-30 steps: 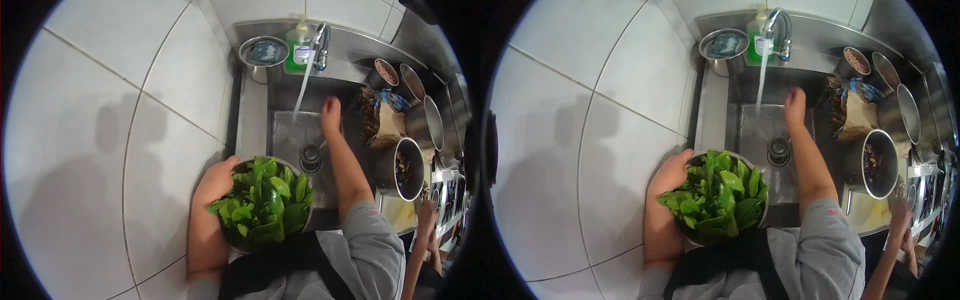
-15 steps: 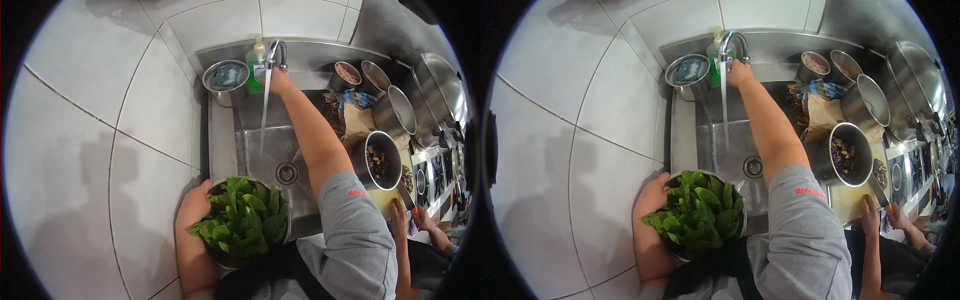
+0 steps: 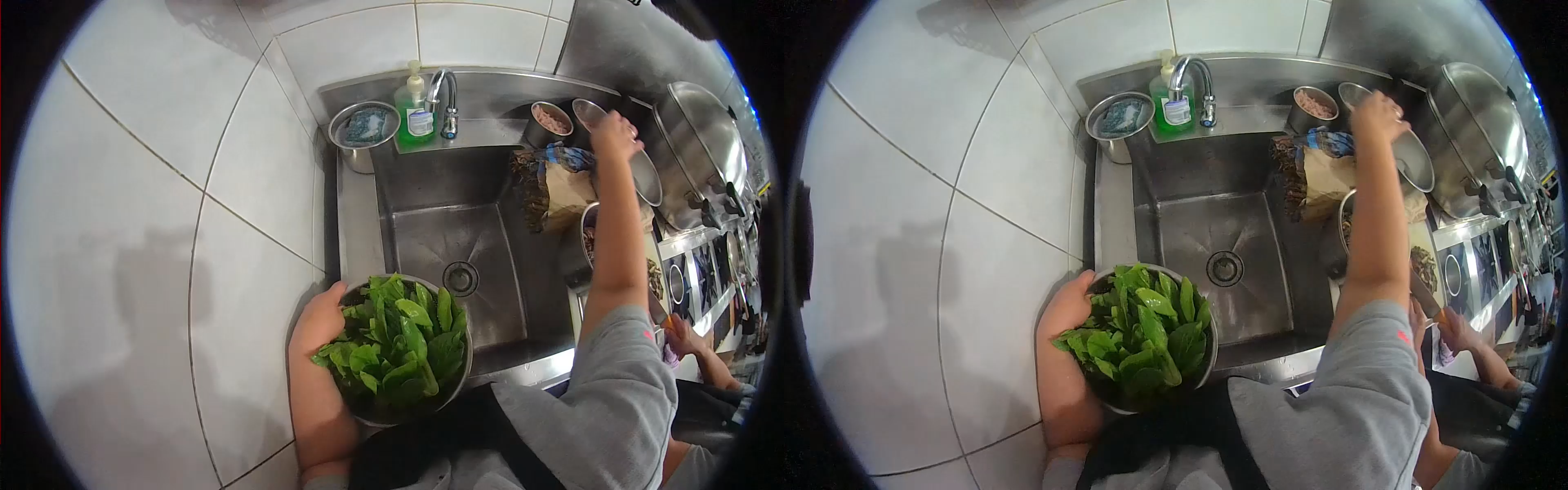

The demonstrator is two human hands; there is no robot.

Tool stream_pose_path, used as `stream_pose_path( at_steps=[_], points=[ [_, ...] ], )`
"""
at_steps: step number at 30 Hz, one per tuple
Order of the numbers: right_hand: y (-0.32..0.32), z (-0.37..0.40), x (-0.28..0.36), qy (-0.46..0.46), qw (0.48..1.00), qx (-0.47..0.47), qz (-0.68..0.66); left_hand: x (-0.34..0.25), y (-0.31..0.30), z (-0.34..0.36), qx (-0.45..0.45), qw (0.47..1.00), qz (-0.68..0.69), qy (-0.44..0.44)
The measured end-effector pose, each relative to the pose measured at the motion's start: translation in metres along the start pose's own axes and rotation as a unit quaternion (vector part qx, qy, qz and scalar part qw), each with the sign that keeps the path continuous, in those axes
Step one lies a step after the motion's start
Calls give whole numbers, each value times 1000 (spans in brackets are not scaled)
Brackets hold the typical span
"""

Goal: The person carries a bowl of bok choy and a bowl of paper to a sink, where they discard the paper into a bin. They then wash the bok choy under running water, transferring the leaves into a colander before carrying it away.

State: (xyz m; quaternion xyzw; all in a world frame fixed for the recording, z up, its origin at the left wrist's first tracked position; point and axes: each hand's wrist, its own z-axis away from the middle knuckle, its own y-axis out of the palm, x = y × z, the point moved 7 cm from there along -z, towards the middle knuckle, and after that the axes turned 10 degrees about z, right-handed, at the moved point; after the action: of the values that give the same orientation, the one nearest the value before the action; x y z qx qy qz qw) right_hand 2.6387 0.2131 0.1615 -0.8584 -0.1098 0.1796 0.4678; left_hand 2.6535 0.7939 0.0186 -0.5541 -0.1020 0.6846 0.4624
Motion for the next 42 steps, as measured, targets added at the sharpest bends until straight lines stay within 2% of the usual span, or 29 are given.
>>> stream_pose_path(
  at_steps=[1,3,4,5,6,8,9,11,13,15,17,19,20,22,24,25,26,29,32,34,36,37,38,39,40,42],
  points=[
    [-2,-3,-16,41,998,28,29,1,0,0,3,1000,-12,-6],
    [-6,15,-39,13,976,218,26,-1,0,0,4,1000,-4,-6],
    [19,10,-46,13,973,230,-23,-1,0,1,4,1000,4,-9],
    [40,-1,-51,16,973,230,-22,3,2,-1,6,1000,4,-6],
    [63,-15,-47,-26,973,229,-30,8,0,-4,-18,1000,1,6],
    [59,-13,-42,-86,974,202,-54,9,0,-4,-40,999,-4,18],
    [60,-17,-44,-88,974,204,-54,8,3,-6,-7,1000,-14,11],
    [51,-25,-40,-77,987,130,-54,13,5,-10,23,999,-25,-8],
    [4,-17,-26,-128,984,65,-101,22,9,-18,21,1000,-6,21],
    [-21,-23,-4,-187,976,-13,-116,12,9,-19,71,996,1,48],
    [-99,24,19,-260,956,-26,-135,9,15,-23,127,991,-18,29],
    [-154,69,30,-313,912,-18,-266,12,24,-32,127,982,-58,130],
    [-185,101,27,-326,884,-16,-334,3,27,-26,161,977,-64,125],
    [-226,166,22,-401,830,90,-377,-7,32,-17,202,969,-60,129],
    [-257,234,13,-441,709,192,-516,-1,37,-16,204,964,-60,162],
    [-259,255,-2,-471,619,130,-615,5,38,-11,192,962,-74,181],
    [-249,261,-5,-551,585,95,-587,-3,23,21,122,977,19,174],
    [-274,297,-12,-614,477,73,-625,23,29,30,54,990,-41,121],
    [-321,321,-25,-714,327,48,-618,57,35,56,0,996,-70,59],
    [-359,348,-28,-803,179,31,-568,84,36,75,-36,997,-66,16],
    [-403,397,-39,-903,-64,17,-425,109,32,99,-70,996,-54,-30],
    [-399,389,-49,-921,-178,0,-347,110,36,103,-79,994,-46,-59],
    [-418,393,-31,-898,-256,-28,-355,121,30,107,-90,993,-33,-74],
    [-416,413,-31,-893,-287,-29,-345,130,37,118,-104,990,-22,-93],
    [-416,410,-21,-882,-337,-11,-330,133,38,122,-116,987,-16,-110],
    [-416,400,-11,-864,-402,2,-303,141,44,141,-140,979,2,-146]
  ],
)
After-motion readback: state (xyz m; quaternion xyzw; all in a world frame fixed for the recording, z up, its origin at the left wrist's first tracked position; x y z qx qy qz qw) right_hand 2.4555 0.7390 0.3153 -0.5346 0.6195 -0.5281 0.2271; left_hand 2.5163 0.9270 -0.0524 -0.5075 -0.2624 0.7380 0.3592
